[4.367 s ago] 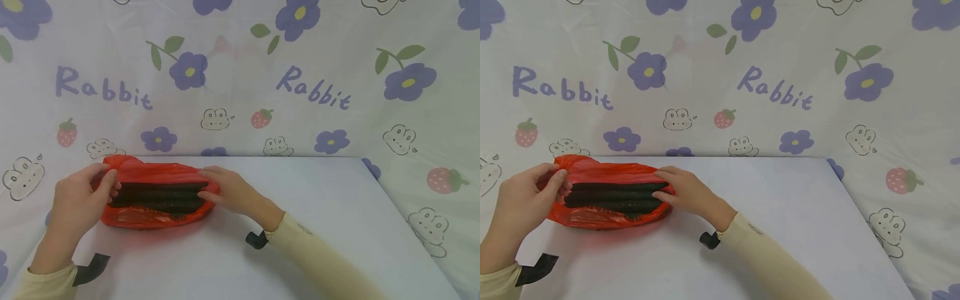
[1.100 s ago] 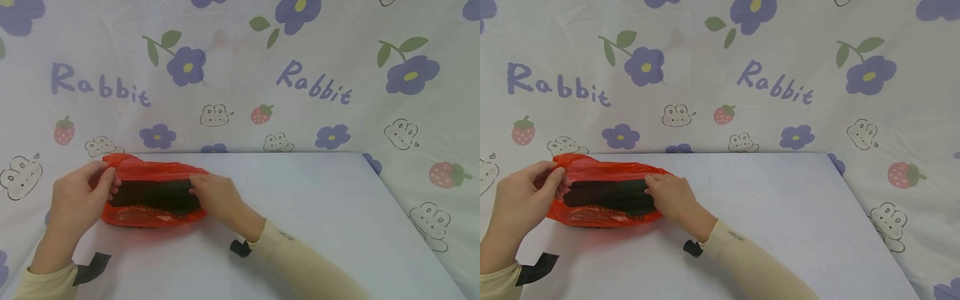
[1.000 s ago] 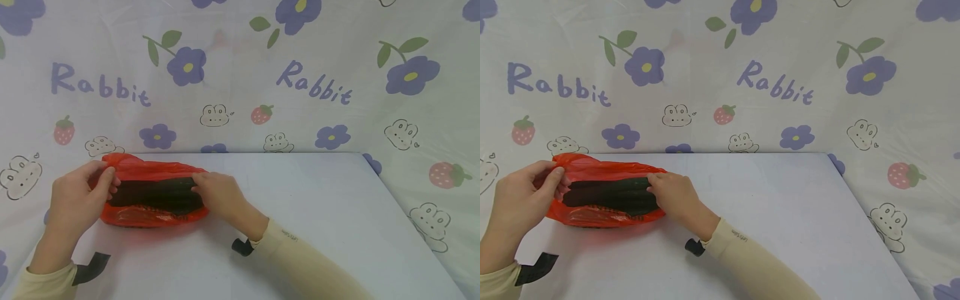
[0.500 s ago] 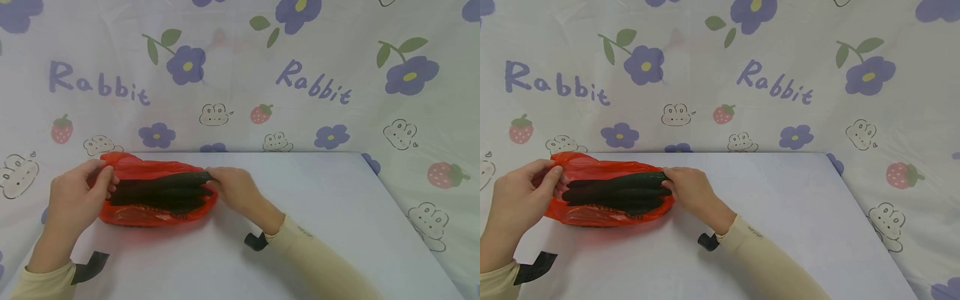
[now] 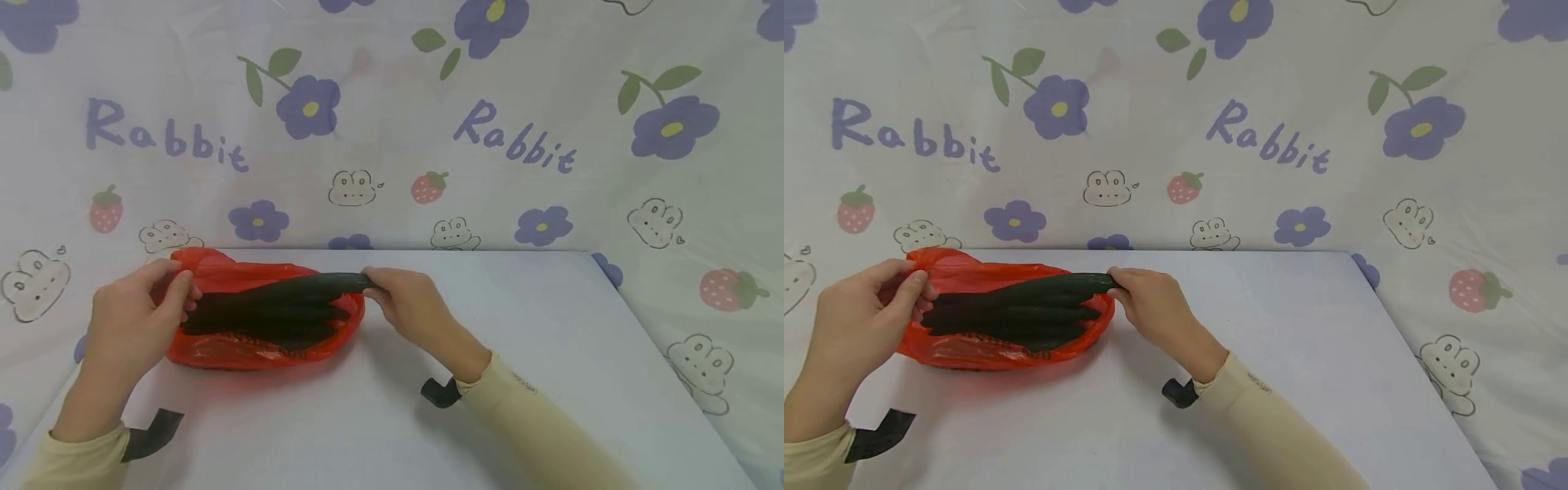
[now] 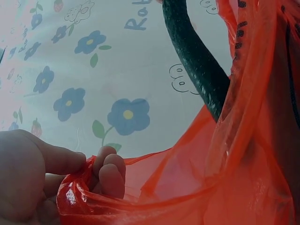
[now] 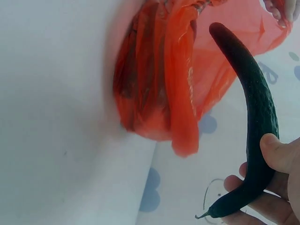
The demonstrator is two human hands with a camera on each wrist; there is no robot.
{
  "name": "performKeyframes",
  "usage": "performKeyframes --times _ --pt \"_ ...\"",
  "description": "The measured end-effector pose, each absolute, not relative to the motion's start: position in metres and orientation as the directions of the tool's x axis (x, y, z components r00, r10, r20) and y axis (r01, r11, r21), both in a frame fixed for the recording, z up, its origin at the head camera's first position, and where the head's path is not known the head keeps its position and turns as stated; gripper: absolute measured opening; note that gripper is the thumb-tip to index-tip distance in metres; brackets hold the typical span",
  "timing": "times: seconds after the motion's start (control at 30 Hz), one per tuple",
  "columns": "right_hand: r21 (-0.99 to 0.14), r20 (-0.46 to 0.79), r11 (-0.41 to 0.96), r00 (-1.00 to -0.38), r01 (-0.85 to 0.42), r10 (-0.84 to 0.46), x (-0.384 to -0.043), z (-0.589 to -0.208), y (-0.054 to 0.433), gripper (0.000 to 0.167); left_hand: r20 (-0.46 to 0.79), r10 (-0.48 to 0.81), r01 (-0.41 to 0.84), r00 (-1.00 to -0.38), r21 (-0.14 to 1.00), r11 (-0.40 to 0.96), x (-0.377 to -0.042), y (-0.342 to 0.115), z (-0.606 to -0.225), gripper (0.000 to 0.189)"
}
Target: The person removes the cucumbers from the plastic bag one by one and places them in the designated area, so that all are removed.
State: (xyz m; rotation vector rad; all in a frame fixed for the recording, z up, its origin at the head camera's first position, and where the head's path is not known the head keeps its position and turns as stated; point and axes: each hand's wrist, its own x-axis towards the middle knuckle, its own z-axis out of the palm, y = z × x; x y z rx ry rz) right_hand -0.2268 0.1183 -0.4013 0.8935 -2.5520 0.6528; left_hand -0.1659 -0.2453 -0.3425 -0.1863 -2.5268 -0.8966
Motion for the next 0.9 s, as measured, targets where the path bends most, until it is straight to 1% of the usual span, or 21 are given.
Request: performKeyframes --times 0.13,0.27,0.6,0.9 --pt "-0.322 0.467 0.699 -0.749 -0.639 -0.469 -0.227 -0.405 0.129 0.012 0.456 -0.017 0.277 -0.890 0.571 0.772 -0.167 -0.244 -0.343 0.019" --pt "-0.342 0.463 0.702 -0.762 -0.625 -0.453 -0.227 -0.408 0.139 0.019 0.457 -0.015 0.278 -0.889 0.567 0.775 -0.167 -0.244 -0.342 0.020" --pt "-0.355 0.506 0.691 -0.751 -0.630 -0.424 -0.231 -0.404 0.164 0.032 0.448 -0.023 0.262 -0.894 0.563 0.783 -0.167 -0.247 -0.342 0.020" --pt "-0.340 0.534 0.695 -0.738 -0.634 -0.412 -0.237 -0.403 0.185 0.034 0.437 -0.019 0.259 -0.899 0.566 0.783 -0.167 -0.250 -0.341 0.020"
